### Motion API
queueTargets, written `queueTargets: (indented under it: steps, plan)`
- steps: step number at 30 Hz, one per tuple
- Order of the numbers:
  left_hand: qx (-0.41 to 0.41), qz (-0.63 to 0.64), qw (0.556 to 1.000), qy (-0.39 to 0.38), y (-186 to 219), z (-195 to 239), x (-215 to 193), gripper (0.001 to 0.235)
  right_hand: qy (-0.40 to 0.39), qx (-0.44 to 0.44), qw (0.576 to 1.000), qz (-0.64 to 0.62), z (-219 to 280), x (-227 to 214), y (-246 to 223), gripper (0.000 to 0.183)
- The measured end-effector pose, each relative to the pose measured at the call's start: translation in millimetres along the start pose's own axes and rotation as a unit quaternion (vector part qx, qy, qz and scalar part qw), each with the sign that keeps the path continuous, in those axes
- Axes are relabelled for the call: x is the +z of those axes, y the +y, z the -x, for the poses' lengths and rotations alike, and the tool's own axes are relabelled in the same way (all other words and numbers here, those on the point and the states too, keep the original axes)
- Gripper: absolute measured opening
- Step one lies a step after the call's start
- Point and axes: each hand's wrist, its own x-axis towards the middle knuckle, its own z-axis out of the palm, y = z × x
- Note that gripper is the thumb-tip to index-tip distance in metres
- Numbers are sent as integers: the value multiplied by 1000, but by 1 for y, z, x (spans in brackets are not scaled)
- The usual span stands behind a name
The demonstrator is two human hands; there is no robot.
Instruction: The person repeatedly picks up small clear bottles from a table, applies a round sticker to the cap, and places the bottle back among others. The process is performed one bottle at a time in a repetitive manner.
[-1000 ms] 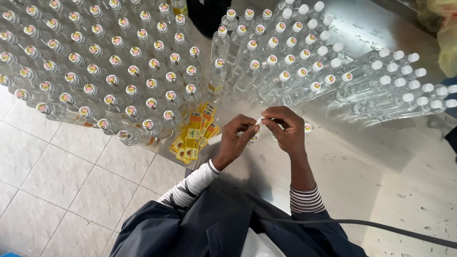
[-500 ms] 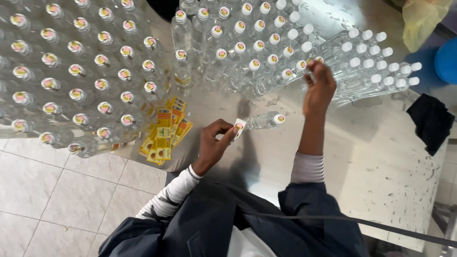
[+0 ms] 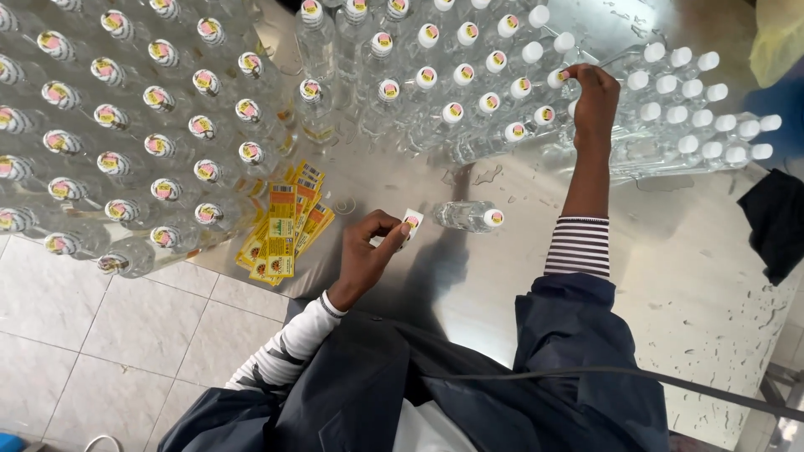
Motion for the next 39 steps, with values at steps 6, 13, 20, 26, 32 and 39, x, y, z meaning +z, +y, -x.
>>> queueTargets:
  steps: [6,13,20,26,32,39]
  plan:
    - [-1,2,1000,-11,5,-2,2,26,8,-6,1000,3,6,3,0,26]
    - [1,0,1000,-7,1,-1,-1,25,82,-358,895,253,6,3,43,23]
    - [-6,6,1000,-3,0,2,-2,26,15,-92,990,105,-15,0,37,27]
    - [15,7,1000,5,5,1,-4,27,34,-66,994,84,-29,-4,58,20]
    - [56,91,994,34,0,-3,-1,20,-64,-316,947,8,127,19,-45,16]
    - [76,85,993,12,9,6,-7,18,-253,-235,934,-96,278,77,-106,32]
